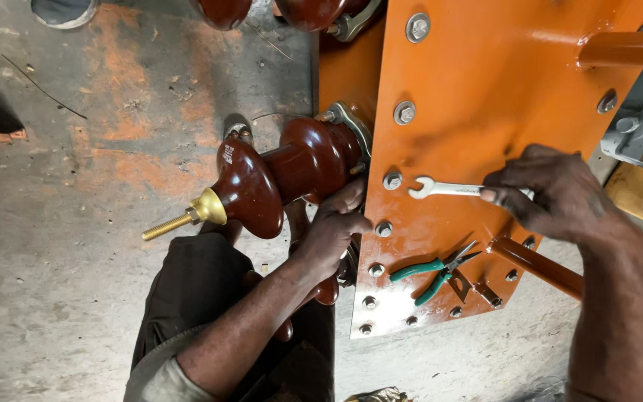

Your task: The person uses open-end wrenches to tighten bolts on an orange painted steel assembly fitted with brown porcelain insulators, working bolt by bolt around the plate while steadying the hardware with the other hand. They reposition around the frame and continue tightening different bolts across the workpiece.

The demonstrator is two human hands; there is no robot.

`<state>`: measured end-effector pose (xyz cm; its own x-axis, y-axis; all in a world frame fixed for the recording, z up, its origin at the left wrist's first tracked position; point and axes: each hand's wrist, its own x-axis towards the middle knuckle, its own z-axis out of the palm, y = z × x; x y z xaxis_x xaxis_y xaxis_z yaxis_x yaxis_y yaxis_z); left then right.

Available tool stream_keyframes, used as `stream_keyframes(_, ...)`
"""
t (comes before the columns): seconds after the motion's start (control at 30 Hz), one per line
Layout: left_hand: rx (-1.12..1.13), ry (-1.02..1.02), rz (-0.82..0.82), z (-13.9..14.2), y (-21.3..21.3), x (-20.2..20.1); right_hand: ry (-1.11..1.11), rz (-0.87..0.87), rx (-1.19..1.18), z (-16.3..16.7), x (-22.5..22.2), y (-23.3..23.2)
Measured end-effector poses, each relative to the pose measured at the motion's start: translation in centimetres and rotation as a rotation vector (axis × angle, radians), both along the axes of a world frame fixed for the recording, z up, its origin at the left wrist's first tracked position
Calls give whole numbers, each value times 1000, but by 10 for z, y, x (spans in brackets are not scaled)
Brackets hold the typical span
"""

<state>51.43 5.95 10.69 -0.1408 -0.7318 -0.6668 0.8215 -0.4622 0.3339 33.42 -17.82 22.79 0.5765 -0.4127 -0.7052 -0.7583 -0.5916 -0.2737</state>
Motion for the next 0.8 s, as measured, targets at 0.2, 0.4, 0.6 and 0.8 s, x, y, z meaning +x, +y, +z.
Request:
stream_keyframes(0.2, -90, 230, 177, 0, -6, 6, 71, 290, -29, 2, 77, -25)
stream_keyframes(0.4, -171, 405, 311, -21, 9, -8, 217, 511, -169, -27, 68, -40)
stream_keyframes(0.6, -199, 635, 378, -36, 18, -13, -145, -413, 209, -12, 43, 85)
stream_keyframes(0.8, -241, 1154, 437, -56, 37, -7, -775, -2026, 920, -75, 87, 246)
